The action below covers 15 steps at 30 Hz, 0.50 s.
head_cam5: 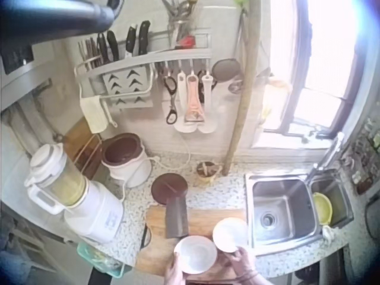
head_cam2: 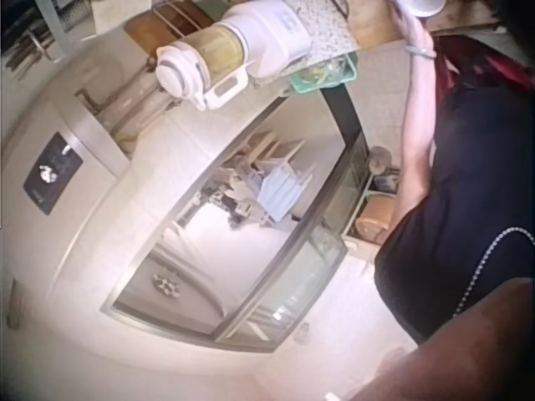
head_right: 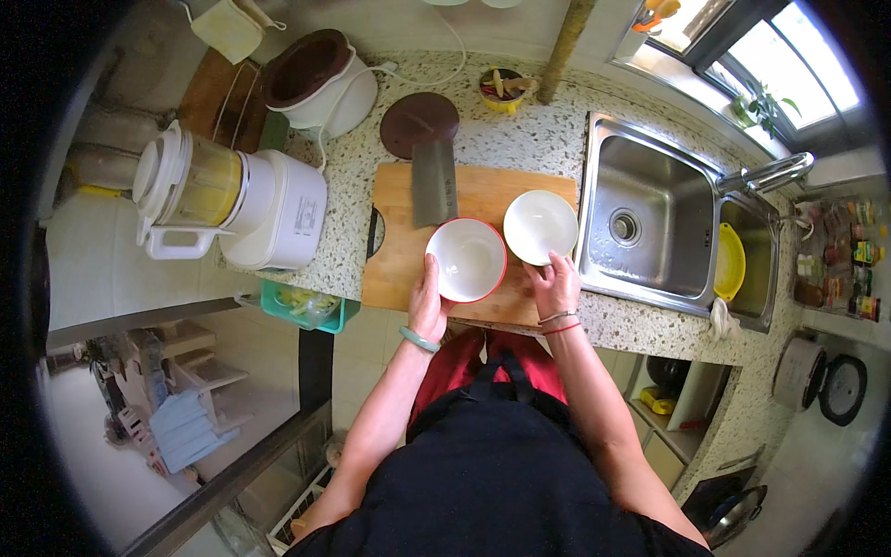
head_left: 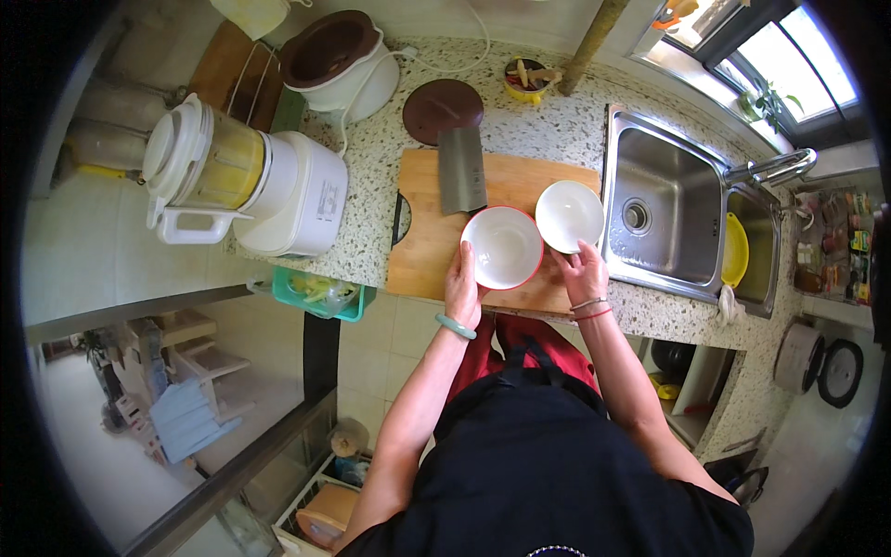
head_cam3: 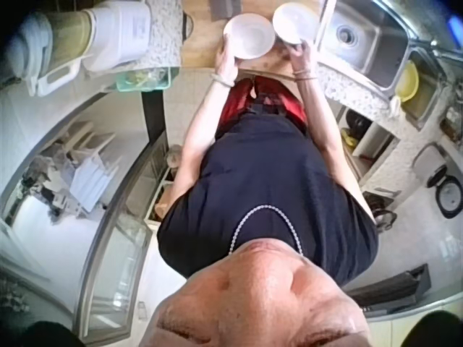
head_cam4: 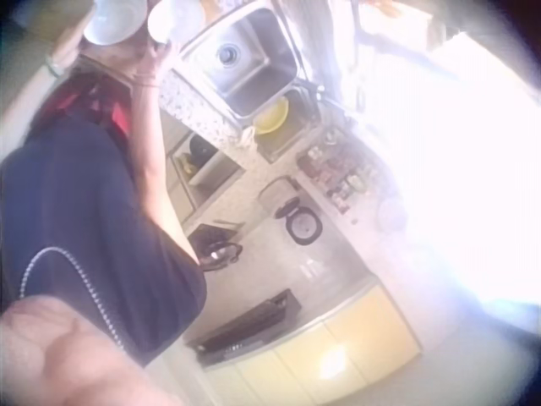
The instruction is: The person retrieves two bowls from a drawer, then pours a yellow liquid from a blender jar into each bowl. They carry the bowls to a dining table, return to the kitchen, and rinse the blender jar under the tap.
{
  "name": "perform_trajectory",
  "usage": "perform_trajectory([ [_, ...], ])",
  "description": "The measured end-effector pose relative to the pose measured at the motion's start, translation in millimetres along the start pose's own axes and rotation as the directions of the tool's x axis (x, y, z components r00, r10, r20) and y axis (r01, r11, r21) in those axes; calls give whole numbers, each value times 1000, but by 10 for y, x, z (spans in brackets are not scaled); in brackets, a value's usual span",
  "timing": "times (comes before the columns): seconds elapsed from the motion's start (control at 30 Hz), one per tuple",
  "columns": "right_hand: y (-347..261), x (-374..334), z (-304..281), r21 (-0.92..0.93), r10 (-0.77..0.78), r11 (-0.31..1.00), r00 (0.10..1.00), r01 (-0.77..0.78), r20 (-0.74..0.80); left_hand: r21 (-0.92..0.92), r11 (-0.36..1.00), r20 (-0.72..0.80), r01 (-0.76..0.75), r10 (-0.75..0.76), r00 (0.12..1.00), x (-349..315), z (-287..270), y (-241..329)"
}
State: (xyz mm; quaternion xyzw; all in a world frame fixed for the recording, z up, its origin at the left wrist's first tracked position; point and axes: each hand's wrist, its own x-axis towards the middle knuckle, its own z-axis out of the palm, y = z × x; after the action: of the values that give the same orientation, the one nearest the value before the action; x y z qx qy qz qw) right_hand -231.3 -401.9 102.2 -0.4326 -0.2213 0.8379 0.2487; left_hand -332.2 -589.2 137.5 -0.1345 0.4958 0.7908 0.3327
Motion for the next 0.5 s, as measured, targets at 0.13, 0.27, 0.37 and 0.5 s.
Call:
perform_trajectory([
  [0.13,-50,-137,-18,21,48,999,999,-48,-4,93,992,-108,-83,93,990,71,-381,76],
  [0.27,-2,-547,96,-69,163,983,979,-172,-118,255,960,-158,-119,163,974,127,-612,308],
  [0.37,88,-783,328,-200,125,970,989,-139,-79,406,907,-170,-109,192,967,187,-788,397],
  [0.5,101,-960,938,-364,-129,916,983,169,131,591,802,-174,-82,227,958,334,-906,388],
])
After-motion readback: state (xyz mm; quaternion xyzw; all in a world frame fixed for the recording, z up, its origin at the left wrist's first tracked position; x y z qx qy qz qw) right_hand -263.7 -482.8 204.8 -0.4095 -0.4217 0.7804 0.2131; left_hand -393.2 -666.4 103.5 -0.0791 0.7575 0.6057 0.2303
